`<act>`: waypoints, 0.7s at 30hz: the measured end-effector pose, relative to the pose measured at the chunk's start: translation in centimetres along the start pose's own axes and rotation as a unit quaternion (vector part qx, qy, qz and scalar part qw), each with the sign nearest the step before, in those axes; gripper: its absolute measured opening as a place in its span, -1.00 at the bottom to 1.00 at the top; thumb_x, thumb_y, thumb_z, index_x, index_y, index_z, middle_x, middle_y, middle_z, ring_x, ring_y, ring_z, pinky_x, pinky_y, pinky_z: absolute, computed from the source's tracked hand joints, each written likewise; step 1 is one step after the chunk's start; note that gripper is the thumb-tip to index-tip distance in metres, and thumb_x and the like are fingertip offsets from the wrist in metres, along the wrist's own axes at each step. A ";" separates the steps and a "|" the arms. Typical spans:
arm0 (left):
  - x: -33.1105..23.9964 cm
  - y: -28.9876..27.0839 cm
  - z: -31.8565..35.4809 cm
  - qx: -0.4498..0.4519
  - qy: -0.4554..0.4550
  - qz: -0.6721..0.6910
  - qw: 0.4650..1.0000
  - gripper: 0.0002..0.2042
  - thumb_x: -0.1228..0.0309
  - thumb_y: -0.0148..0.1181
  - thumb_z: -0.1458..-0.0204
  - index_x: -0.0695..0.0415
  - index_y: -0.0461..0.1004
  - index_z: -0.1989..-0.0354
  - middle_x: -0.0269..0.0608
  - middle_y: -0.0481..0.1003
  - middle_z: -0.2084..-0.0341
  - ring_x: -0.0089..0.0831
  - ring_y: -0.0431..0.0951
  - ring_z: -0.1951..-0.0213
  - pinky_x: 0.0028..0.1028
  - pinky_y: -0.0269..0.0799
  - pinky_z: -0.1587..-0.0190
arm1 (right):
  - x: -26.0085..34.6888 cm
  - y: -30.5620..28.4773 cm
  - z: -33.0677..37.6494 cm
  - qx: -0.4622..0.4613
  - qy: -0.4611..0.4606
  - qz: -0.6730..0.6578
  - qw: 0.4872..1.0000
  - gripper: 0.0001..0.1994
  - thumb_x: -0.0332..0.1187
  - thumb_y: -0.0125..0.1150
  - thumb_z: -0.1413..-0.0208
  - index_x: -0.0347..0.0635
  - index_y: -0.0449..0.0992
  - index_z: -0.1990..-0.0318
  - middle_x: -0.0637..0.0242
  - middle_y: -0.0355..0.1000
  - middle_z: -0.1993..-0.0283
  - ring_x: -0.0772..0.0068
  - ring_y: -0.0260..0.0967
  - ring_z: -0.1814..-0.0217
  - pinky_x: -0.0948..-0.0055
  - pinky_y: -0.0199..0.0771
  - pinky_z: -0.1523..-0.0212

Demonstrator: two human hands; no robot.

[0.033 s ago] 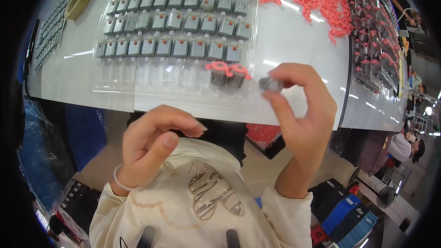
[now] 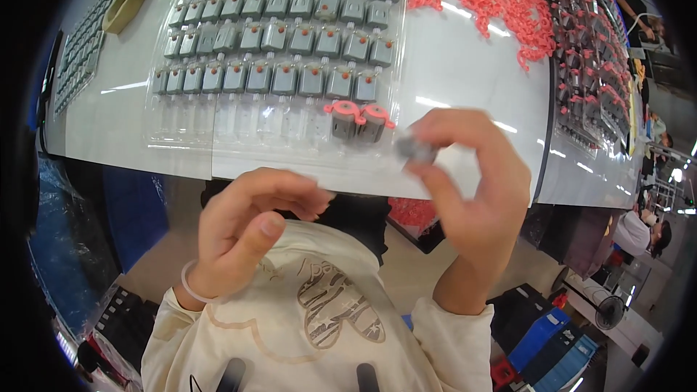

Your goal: Manually attaching pink plastic components to small electric motors on an assembly line.

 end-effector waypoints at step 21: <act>1.3 -2.7 1.3 0.004 -0.042 0.280 0.959 -0.69 0.45 0.17 -0.11 0.32 0.36 0.02 -0.13 0.46 0.14 -0.42 0.50 0.09 -0.45 0.47 0.06 | -2.8 2.2 -19.0 0.078 -0.178 0.212 0.958 -0.82 -0.41 0.18 -0.05 -0.18 0.56 0.18 0.39 0.47 0.24 0.55 0.34 0.33 0.52 0.36 0.27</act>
Point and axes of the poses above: each hand's wrist, its own z-axis away from the middle knuckle, its own y-axis out of the palm, x = y × z, the point moved 9 cm from there along -z, towards the middle knuckle
